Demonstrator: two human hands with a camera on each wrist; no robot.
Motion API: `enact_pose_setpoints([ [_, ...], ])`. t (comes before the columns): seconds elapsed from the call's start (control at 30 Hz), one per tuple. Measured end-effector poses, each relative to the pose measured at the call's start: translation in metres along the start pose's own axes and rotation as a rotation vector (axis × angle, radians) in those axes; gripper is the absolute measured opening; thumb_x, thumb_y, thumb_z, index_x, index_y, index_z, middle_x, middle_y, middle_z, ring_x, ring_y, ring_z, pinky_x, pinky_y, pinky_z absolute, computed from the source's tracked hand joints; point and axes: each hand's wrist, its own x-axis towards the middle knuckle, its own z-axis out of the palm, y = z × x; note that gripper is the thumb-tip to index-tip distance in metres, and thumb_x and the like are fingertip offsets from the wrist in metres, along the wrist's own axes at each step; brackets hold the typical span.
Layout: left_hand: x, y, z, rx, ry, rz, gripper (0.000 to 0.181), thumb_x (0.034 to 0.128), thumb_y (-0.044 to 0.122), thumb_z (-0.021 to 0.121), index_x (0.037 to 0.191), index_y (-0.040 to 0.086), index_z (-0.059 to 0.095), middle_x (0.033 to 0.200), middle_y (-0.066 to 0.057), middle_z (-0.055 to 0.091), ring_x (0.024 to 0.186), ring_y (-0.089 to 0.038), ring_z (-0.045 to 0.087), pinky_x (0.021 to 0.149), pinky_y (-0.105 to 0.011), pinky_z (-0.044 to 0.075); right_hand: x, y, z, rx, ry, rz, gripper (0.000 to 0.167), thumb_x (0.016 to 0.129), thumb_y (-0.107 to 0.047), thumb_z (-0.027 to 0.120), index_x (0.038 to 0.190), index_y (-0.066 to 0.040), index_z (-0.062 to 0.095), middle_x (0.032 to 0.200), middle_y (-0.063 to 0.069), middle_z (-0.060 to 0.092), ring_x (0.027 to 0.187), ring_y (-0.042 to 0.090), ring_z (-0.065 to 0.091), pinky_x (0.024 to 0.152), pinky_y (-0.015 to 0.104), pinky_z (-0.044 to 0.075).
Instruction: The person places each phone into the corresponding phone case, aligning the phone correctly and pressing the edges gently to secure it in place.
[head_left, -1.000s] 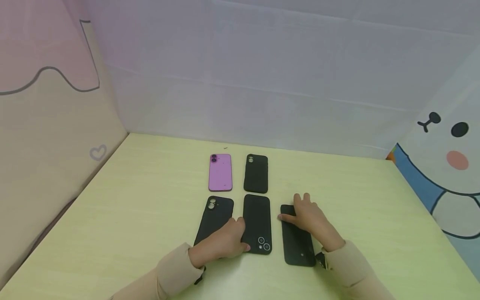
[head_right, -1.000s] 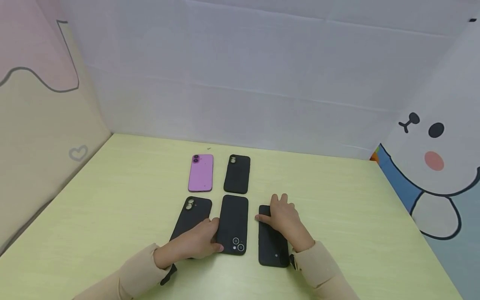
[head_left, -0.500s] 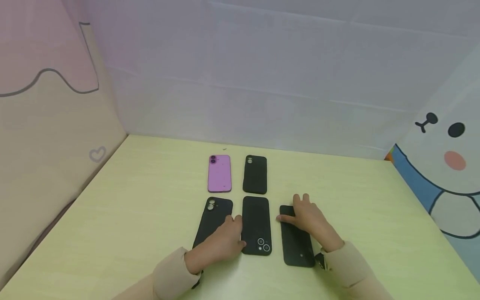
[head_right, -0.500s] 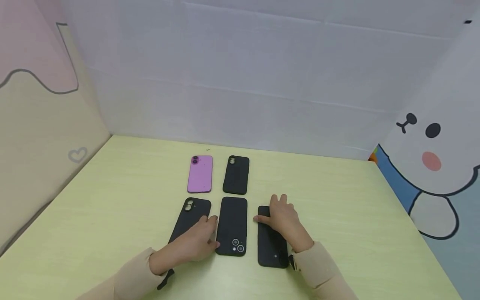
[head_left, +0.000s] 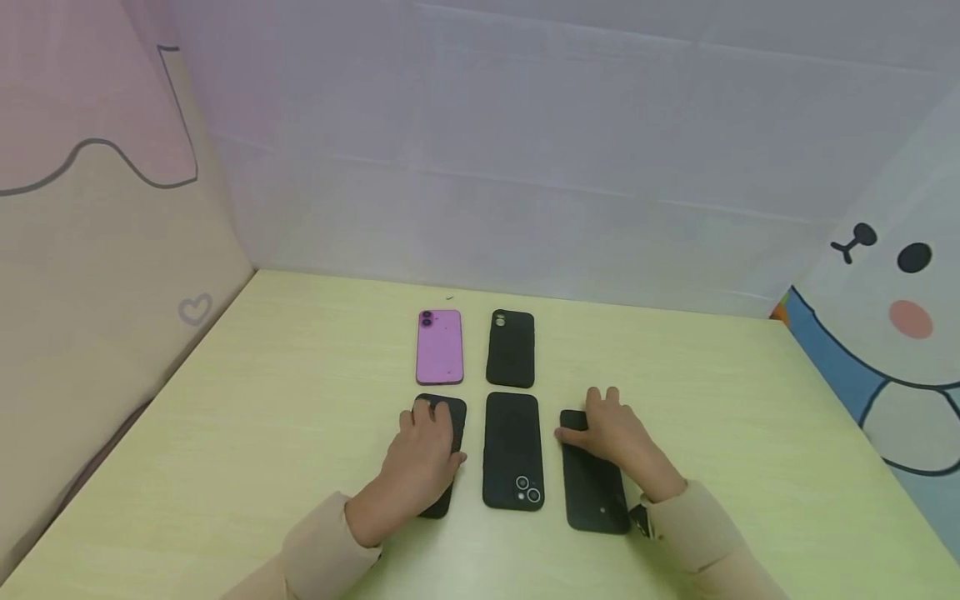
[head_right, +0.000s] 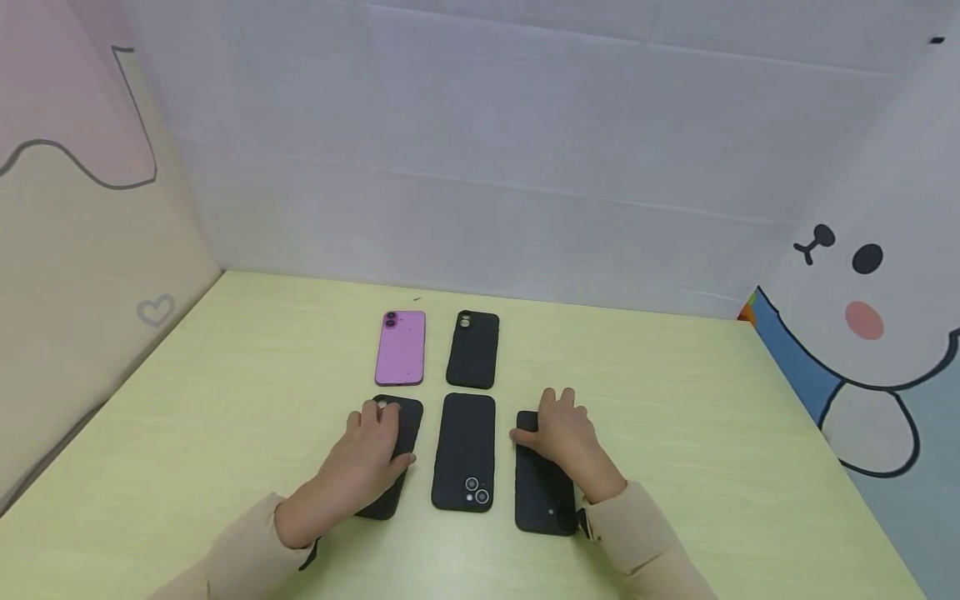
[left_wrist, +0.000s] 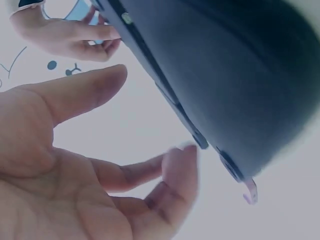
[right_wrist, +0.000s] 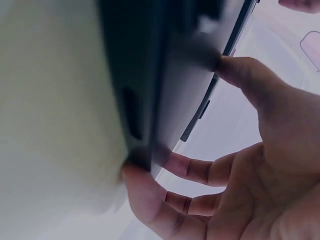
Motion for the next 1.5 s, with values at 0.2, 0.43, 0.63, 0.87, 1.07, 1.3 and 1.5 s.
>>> enact_pose_setpoints([
  [0.2,-0.001,-0.004,0.004,0.072,-0.009,-0.049,0.066,0.0695,0.027,0.079,0.114,-0.007,0.043,0.102,-0.025,0.045,0.088,-0.035,0.044,0.059,-0.038,0.045,-0.001,-0.002,0.001,0.006,0.004,0.027,0.06,0.077,-0.039,0.069,0.104,0.009,0.045,0.092,0.024,0.042,0.062,0.028,0.045,0.052,0.036,0.041],
  [0.43,-0.003,-0.005,0.004,0.082,-0.026,-0.06,0.072,0.0673,0.035,0.08,0.114,-0.007,0.044,0.093,-0.024,0.047,0.082,-0.032,0.044,0.057,-0.039,0.044,-0.002,-0.002,0.003,0.005,0.001,0.061,0.055,0.077,-0.037,0.066,0.102,0.007,0.045,0.097,0.026,0.04,0.065,0.03,0.045,0.053,0.037,0.041],
  [0.63,-0.003,-0.005,0.006,0.074,-0.028,-0.075,0.071,0.0668,0.034,0.08,0.113,-0.006,0.043,0.089,-0.024,0.046,0.08,-0.032,0.043,0.056,-0.039,0.043,-0.004,-0.002,0.001,-0.007,0.029,0.063,0.049,0.077,-0.037,0.063,0.096,0.006,0.049,0.096,0.026,0.039,0.068,0.032,0.045,0.053,0.037,0.041],
  [0.87,-0.002,-0.003,0.005,0.044,-0.053,-0.118,0.075,0.067,0.031,0.081,0.119,-0.006,0.041,0.094,-0.026,0.046,0.083,-0.036,0.045,0.061,-0.042,0.045,-0.005,0.0,-0.001,0.0,0.03,0.091,0.054,0.077,-0.043,0.064,0.093,0.006,0.048,0.096,0.024,0.04,0.067,0.029,0.045,0.051,0.035,0.04],
  [1.07,0.002,-0.003,0.003,0.013,-0.087,-0.152,0.085,0.0665,0.029,0.081,0.129,-0.006,0.035,0.102,-0.028,0.045,0.088,-0.04,0.045,0.066,-0.047,0.044,-0.005,0.003,-0.004,0.004,0.024,0.075,0.057,0.076,-0.044,0.065,0.092,0.007,0.046,0.091,0.023,0.042,0.068,0.03,0.045,0.053,0.037,0.04],
  [1.3,0.005,-0.006,0.002,0.014,-0.07,-0.152,0.094,0.06,0.031,0.085,0.132,-0.003,0.035,0.097,-0.027,0.048,0.091,-0.039,0.043,0.07,-0.048,0.042,-0.005,0.008,-0.01,0.052,-0.028,0.037,0.068,0.077,-0.044,0.065,0.105,0.013,0.043,0.09,0.022,0.05,0.069,0.027,0.049,0.058,0.038,0.043],
  [1.5,0.005,-0.01,0.003,0.016,-0.059,-0.157,0.099,0.056,0.036,0.086,0.132,-0.004,0.036,0.099,-0.026,0.047,0.09,-0.037,0.043,0.068,-0.045,0.042,-0.004,0.013,-0.016,0.14,-0.078,-0.011,0.052,0.081,-0.036,0.066,0.1,0.007,0.045,0.077,0.012,0.053,0.064,0.02,0.049,0.055,0.031,0.04],
])
